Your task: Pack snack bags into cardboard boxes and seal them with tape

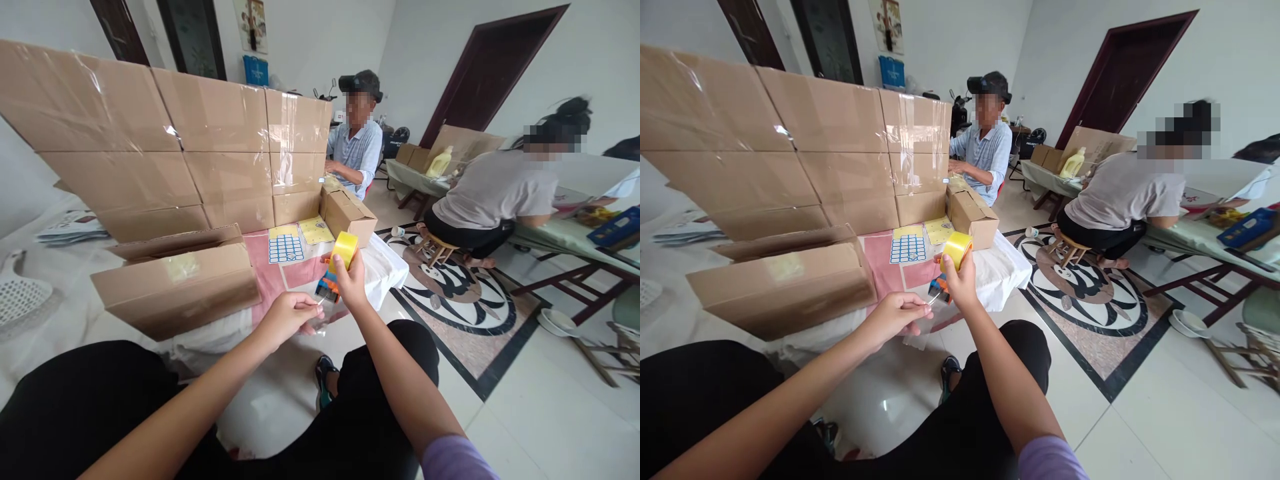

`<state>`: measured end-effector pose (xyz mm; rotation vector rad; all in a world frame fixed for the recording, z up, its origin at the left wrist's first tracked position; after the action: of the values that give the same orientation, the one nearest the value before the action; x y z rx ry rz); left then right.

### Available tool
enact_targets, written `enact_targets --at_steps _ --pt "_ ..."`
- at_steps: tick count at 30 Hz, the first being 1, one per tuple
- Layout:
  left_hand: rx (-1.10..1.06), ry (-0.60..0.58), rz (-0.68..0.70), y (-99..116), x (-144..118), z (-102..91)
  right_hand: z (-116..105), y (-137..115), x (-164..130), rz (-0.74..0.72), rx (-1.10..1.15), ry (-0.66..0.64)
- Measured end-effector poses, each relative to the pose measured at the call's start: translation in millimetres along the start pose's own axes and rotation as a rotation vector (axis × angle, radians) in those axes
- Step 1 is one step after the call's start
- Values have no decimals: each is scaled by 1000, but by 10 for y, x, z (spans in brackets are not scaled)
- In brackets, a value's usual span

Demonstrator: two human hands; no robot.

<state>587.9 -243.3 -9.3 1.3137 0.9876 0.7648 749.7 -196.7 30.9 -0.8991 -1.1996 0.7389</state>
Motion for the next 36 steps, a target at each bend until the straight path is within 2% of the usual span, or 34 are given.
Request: enact_targets --at_steps 4,9,11,14,16,19,23,26,30,36 --pt "71 26 39 -21 10 -26 15 5 31 59 101 47" --pt "215 47 212 -61 39 -40 71 -63 -9 215 336 74" --pt "405 80 262 -66 47 -113 48 -110 -18 286 418 57" --pt "753 233 248 -65 33 -331 -79 -179 -14 440 508 24" --pt "827 301 246 -35 14 -423 -238 -255 26 442 536 43" --pt "746 274 318 57 13 -350 -473 -323 117 331 548 141" --pt "558 243 414 185 -14 -147 -545 -193 147 343 578 255" --pt "436 188 462 235 -67 -54 -480 -108 103 370 565 270" --pt "382 100 476 238 -103 -20 -328 -100 30 385 527 214" --pt "347 138 488 170 -33 -94 -125 -55 11 420 515 143"
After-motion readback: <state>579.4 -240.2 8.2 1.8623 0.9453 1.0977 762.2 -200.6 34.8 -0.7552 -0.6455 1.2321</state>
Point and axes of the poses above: each hand's wrist, its own x-axis towards the middle knuckle, its own z-axis out of the palm, y = z × x, the point moved 6 cm from there along x, towards the middle knuckle, and after that the axes turned 7 degrees about z, right-handed, at the moved point
